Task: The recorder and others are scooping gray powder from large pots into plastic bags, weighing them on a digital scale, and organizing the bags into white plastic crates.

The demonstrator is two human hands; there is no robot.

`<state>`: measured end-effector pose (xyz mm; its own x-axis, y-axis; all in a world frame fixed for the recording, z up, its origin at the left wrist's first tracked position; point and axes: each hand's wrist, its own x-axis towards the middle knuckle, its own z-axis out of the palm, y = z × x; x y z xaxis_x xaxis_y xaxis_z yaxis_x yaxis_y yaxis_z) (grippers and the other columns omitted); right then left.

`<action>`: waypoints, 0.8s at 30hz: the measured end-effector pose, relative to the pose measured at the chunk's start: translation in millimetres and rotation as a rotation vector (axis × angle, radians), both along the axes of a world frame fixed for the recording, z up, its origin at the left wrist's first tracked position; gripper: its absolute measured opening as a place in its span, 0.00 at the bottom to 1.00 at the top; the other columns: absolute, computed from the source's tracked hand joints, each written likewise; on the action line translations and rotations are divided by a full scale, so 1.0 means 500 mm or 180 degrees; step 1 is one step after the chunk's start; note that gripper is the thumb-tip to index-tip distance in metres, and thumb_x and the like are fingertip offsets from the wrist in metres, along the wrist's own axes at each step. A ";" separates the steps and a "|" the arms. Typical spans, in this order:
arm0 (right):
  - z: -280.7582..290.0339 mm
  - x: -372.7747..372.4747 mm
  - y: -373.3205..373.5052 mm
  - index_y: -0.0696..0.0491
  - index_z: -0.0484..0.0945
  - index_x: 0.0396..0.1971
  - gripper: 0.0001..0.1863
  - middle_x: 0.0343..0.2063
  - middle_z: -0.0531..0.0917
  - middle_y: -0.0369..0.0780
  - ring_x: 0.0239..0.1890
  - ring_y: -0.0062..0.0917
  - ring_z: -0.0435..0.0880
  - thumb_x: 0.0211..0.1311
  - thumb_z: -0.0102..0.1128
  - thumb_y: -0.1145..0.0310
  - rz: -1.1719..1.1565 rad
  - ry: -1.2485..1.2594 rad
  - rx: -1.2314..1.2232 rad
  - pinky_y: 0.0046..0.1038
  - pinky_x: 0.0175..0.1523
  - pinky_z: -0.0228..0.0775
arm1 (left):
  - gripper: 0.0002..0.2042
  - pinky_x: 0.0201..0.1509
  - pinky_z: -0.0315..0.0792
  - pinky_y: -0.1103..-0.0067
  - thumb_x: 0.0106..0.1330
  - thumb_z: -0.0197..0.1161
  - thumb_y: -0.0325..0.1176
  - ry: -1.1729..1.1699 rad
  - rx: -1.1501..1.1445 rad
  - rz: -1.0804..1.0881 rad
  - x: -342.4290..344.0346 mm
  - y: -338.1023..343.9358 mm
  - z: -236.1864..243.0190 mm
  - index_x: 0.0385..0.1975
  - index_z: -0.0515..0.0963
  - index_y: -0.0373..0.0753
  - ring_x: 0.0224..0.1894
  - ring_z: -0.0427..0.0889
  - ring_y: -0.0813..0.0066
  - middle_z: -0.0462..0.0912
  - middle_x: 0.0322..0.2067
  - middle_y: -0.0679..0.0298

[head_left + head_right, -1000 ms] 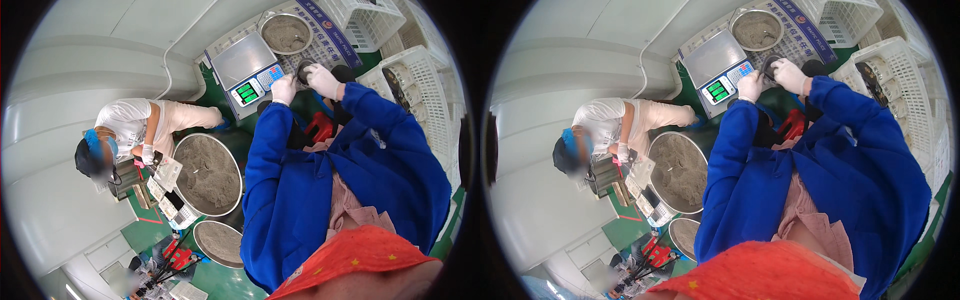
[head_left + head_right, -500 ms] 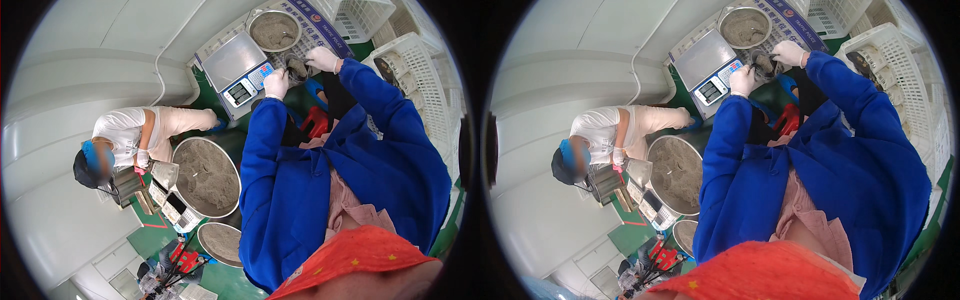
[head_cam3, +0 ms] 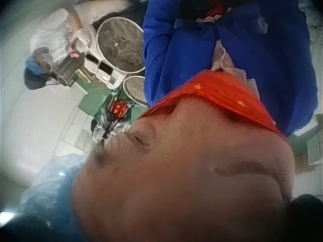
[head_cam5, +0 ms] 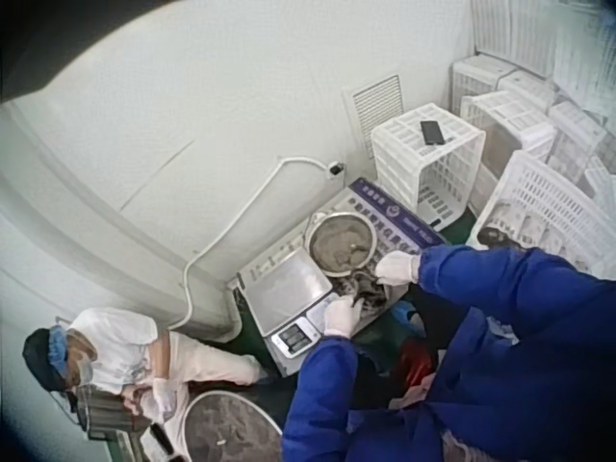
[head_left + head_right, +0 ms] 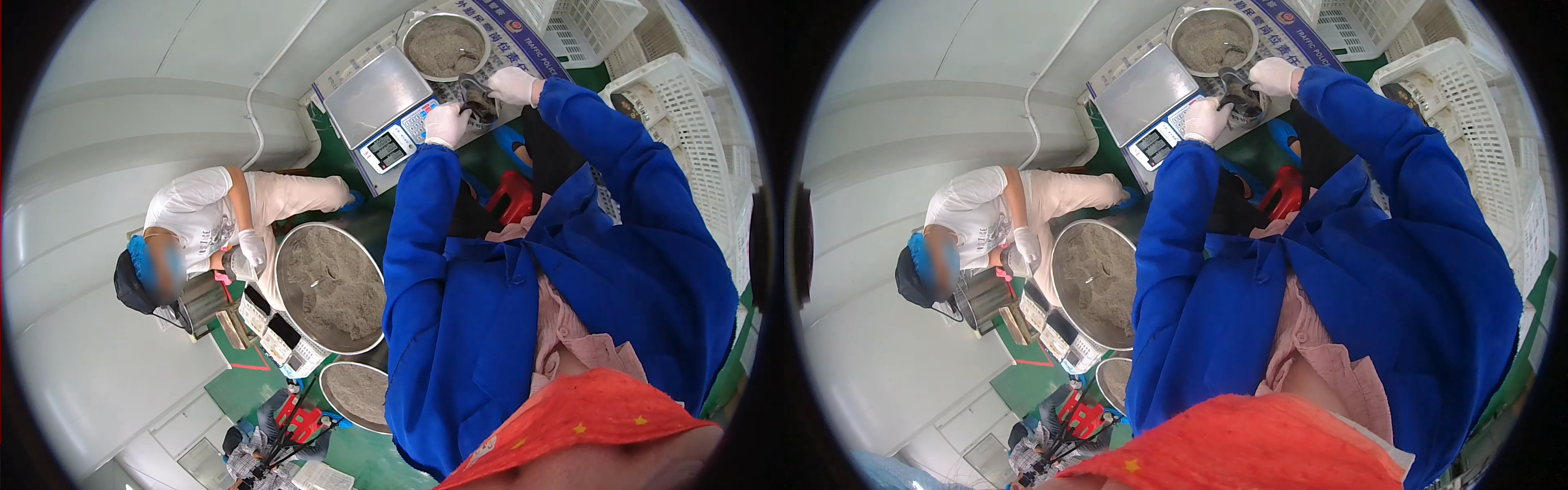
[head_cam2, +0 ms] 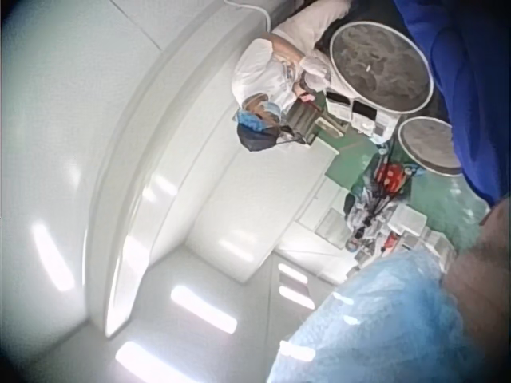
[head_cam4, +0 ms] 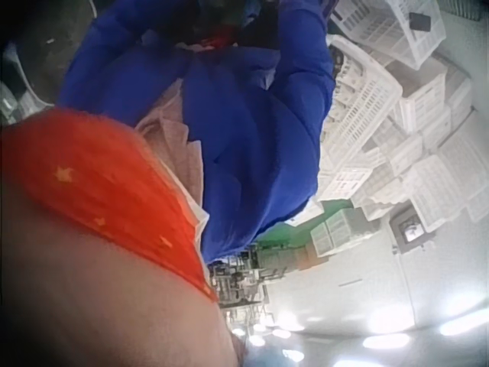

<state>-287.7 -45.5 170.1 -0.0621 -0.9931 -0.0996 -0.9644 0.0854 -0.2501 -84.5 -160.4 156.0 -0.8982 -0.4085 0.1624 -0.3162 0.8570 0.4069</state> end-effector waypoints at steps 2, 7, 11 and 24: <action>-0.016 0.004 0.017 0.55 0.82 0.36 0.11 0.33 0.83 0.49 0.38 0.44 0.83 0.54 0.60 0.69 0.0037 -0.0012 -0.0477 0.41 0.44 0.75 | 0.13 0.37 0.77 0.63 0.59 0.63 0.45 -0.0528 -0.0226 -0.0004 0.009 -0.014 -0.020 0.34 0.81 0.42 0.31 0.84 0.54 0.84 0.28 0.57; -0.073 -0.078 0.095 0.54 0.82 0.43 0.20 0.47 0.83 0.42 0.43 0.39 0.82 0.46 0.57 0.78 0.0226 0.0458 -0.1100 0.38 0.49 0.74 | 0.08 0.29 0.76 0.67 0.53 0.67 0.38 -0.0123 -0.1266 -0.0131 0.035 -0.024 -0.073 0.28 0.76 0.47 0.27 0.83 0.63 0.80 0.23 0.65; -0.027 -0.025 0.071 0.58 0.76 0.52 0.28 0.54 0.79 0.43 0.46 0.40 0.80 0.44 0.63 0.73 0.0046 0.0833 -0.0516 0.37 0.53 0.72 | 0.07 0.30 0.75 0.67 0.54 0.66 0.37 0.0041 -0.1320 -0.0083 0.039 -0.015 -0.049 0.28 0.75 0.46 0.28 0.83 0.63 0.80 0.25 0.65; -0.027 0.152 -0.063 0.48 0.83 0.24 0.14 0.26 0.82 0.34 0.37 0.29 0.82 0.37 0.70 0.56 0.0603 0.1029 -0.0713 0.31 0.46 0.69 | 0.06 0.27 0.75 0.64 0.56 0.60 0.37 -0.0053 -0.0993 0.0075 0.034 -0.004 -0.041 0.22 0.78 0.44 0.24 0.82 0.58 0.82 0.23 0.59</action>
<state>-211.5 -77.2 156.6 0.1307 -0.9848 0.1142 -0.9896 -0.1226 0.0751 -67.3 -162.6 135.5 -0.8926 -0.3621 0.2686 -0.3419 0.9320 0.1201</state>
